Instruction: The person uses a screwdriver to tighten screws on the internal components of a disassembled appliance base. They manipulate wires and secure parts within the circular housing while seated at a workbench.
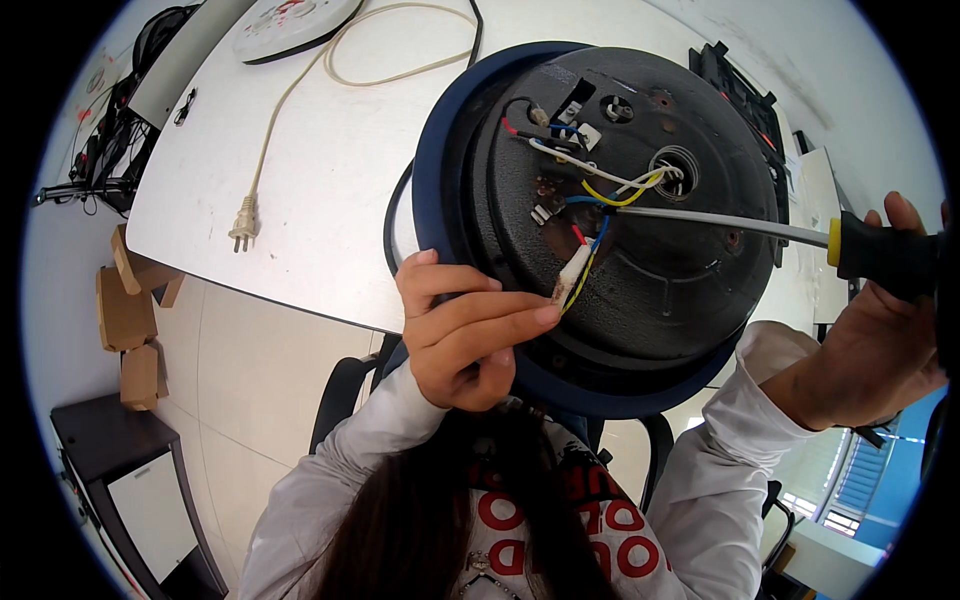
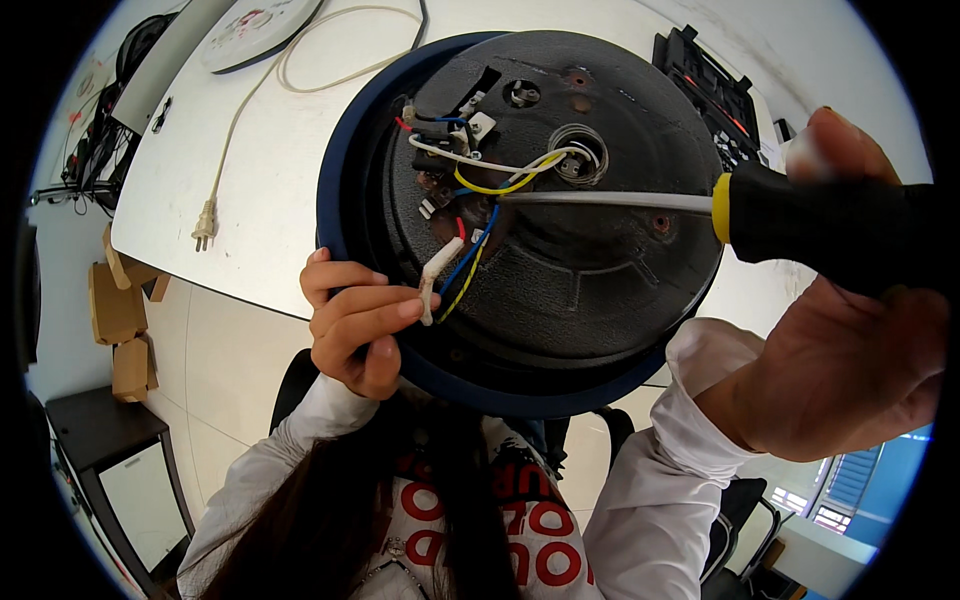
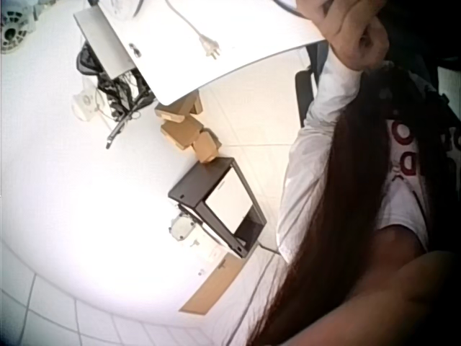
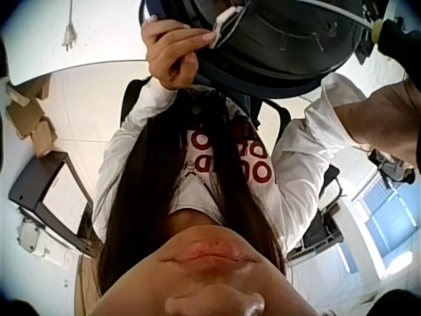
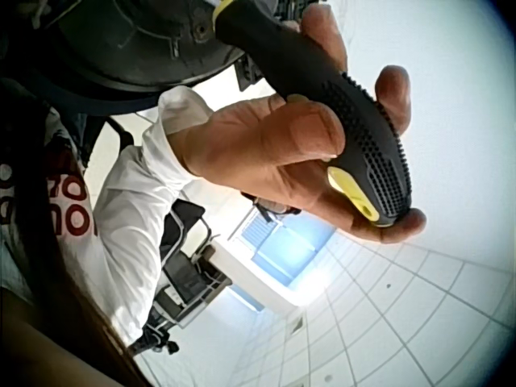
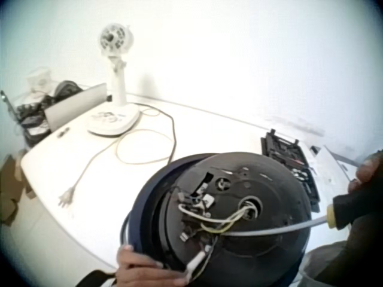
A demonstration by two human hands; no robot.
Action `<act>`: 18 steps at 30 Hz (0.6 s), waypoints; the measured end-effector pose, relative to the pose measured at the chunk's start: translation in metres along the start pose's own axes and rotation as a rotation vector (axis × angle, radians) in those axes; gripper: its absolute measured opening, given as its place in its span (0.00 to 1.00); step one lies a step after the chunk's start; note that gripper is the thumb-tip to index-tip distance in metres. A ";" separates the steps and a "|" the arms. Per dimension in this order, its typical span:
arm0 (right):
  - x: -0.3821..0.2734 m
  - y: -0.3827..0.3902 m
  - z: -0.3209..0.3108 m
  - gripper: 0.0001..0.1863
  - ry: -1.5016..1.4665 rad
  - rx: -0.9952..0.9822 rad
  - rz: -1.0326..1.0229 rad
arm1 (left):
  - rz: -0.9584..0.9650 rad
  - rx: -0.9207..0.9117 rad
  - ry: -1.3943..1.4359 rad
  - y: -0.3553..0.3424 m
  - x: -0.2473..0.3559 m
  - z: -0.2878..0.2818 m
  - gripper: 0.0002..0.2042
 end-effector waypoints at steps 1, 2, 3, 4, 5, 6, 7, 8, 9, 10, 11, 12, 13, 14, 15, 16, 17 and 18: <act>0.001 0.000 0.000 0.46 -0.005 -0.013 0.007 | -0.002 0.001 -0.001 0.000 0.000 0.000 0.17; 0.001 -0.001 0.001 0.46 0.003 -0.014 0.015 | -0.005 0.001 -0.001 0.000 0.000 0.000 0.17; 0.001 -0.001 0.001 0.46 0.012 -0.015 0.024 | -0.007 0.003 -0.001 0.000 0.000 -0.001 0.17; 0.000 -0.002 0.003 0.46 0.035 -0.005 0.033 | -0.009 0.005 0.001 0.000 0.000 -0.001 0.17; 0.001 -0.002 0.002 0.46 0.009 -0.029 0.007 | -0.011 0.006 0.003 0.001 0.000 -0.001 0.17; 0.002 -0.003 0.002 0.45 -0.018 -0.055 -0.018 | -0.009 0.007 0.004 0.001 0.000 -0.001 0.17; 0.003 -0.001 0.002 0.45 -0.033 -0.058 -0.025 | -0.006 0.008 0.003 0.000 0.000 -0.001 0.17; 0.002 0.000 0.003 0.45 -0.040 -0.065 -0.029 | -0.003 0.009 0.003 0.000 0.000 -0.001 0.17; 0.002 0.000 0.003 0.45 -0.044 -0.068 -0.031 | -0.003 0.010 0.002 0.000 0.000 -0.001 0.17; 0.000 0.000 0.003 0.44 -0.044 -0.071 -0.033 | -0.003 0.011 0.004 0.000 0.000 -0.001 0.17; 0.000 0.000 0.003 0.44 -0.049 -0.073 -0.033 | -0.002 0.013 0.005 0.000 0.000 -0.001 0.18; 0.000 0.001 0.003 0.44 -0.048 -0.074 -0.034 | 0.001 0.015 0.003 0.000 0.000 -0.001 0.18; -0.001 0.000 0.003 0.43 -0.046 -0.074 -0.037 | 0.004 0.016 0.002 0.000 0.000 -0.001 0.18; -0.001 0.001 0.003 0.43 -0.048 -0.077 -0.038 | 0.007 0.018 0.002 0.000 0.000 -0.001 0.18; -0.001 0.000 0.003 0.43 -0.048 -0.079 -0.042 | 0.005 0.017 0.003 0.000 0.000 -0.001 0.18; -0.002 0.000 0.003 0.43 -0.052 -0.082 -0.043 | 0.003 0.016 0.003 0.000 0.000 -0.001 0.18; -0.002 0.000 0.003 0.42 -0.053 -0.084 -0.045 | 0.001 0.015 0.004 0.000 0.000 -0.001 0.18; -0.002 0.000 0.002 0.42 -0.054 -0.085 -0.046 | 0.002 0.011 0.005 0.000 0.000 -0.001 0.18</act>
Point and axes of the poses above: each hand's wrist, its own y-axis away from the middle knuckle, its own z-axis out of the palm, x = y × z, the point moved 8 cm from there along -y, towards the middle knuckle, and after that the axes turned 6 degrees about y, right-handed, at the moved point
